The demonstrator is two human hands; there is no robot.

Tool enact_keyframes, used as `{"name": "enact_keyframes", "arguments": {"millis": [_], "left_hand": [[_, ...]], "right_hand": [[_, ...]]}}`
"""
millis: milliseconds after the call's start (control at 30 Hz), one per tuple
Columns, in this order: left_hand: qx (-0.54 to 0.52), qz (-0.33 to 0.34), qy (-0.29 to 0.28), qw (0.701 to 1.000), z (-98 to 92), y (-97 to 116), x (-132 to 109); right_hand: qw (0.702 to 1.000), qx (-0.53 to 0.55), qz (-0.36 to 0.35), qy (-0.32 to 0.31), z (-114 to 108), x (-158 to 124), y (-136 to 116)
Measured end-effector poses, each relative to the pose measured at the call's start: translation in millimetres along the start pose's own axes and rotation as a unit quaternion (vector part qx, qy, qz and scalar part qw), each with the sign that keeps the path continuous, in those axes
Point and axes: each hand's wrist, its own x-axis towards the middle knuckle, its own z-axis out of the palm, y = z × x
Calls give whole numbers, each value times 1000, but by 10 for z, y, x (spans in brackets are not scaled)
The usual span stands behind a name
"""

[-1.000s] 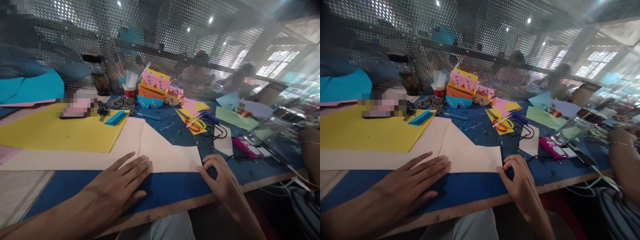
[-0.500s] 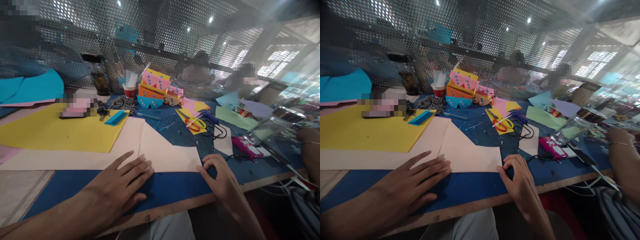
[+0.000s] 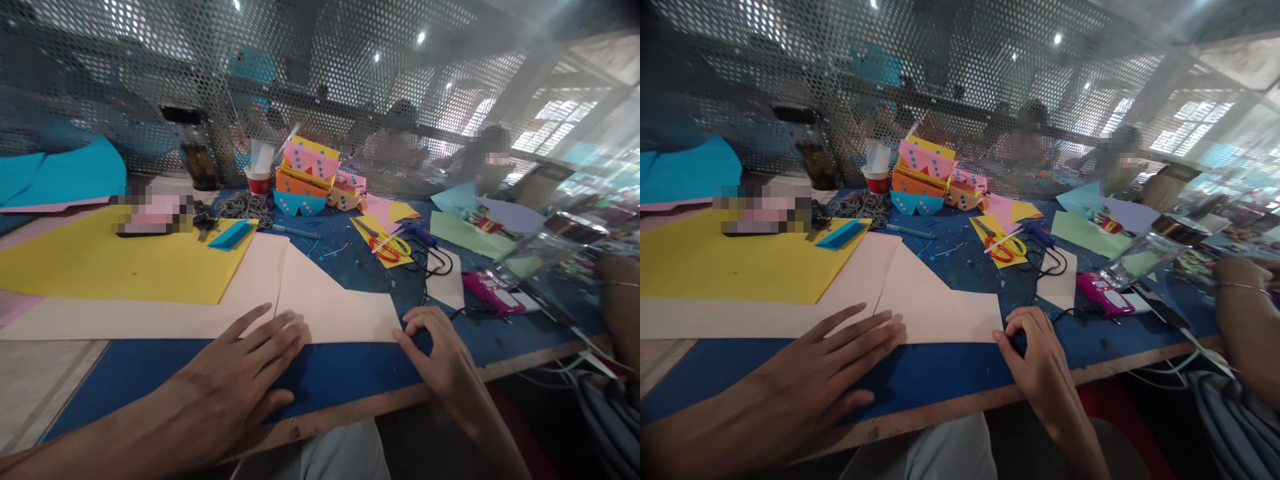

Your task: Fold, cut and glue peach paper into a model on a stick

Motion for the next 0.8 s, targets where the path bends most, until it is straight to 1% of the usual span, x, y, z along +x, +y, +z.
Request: {"name": "enact_keyframes", "arguments": {"millis": [100, 233, 433, 533, 633, 800], "left_hand": [[-4, 10, 0, 1000, 20, 16, -5], [-19, 4, -1, 1000, -23, 66, 47], [-58, -30, -29, 997, -78, 147, 317], [-49, -25, -26, 998, -71, 167, 406], [-37, -26, -35, 998, -68, 187, 421], [-35, -49, -45, 997, -58, 223, 375]], "right_hand": [[1000, -3, -2, -1, 3, 5, -8], [1000, -9, 9, -2, -2, 15, -17], [1000, -11, 21, -14, -11, 18, -11], [1000, -7, 19, -16, -12, 21, -15], [1000, -5, 16, -16, -8, 23, -17], [1000, -9, 12, -11, 1, 21, -8]]}}
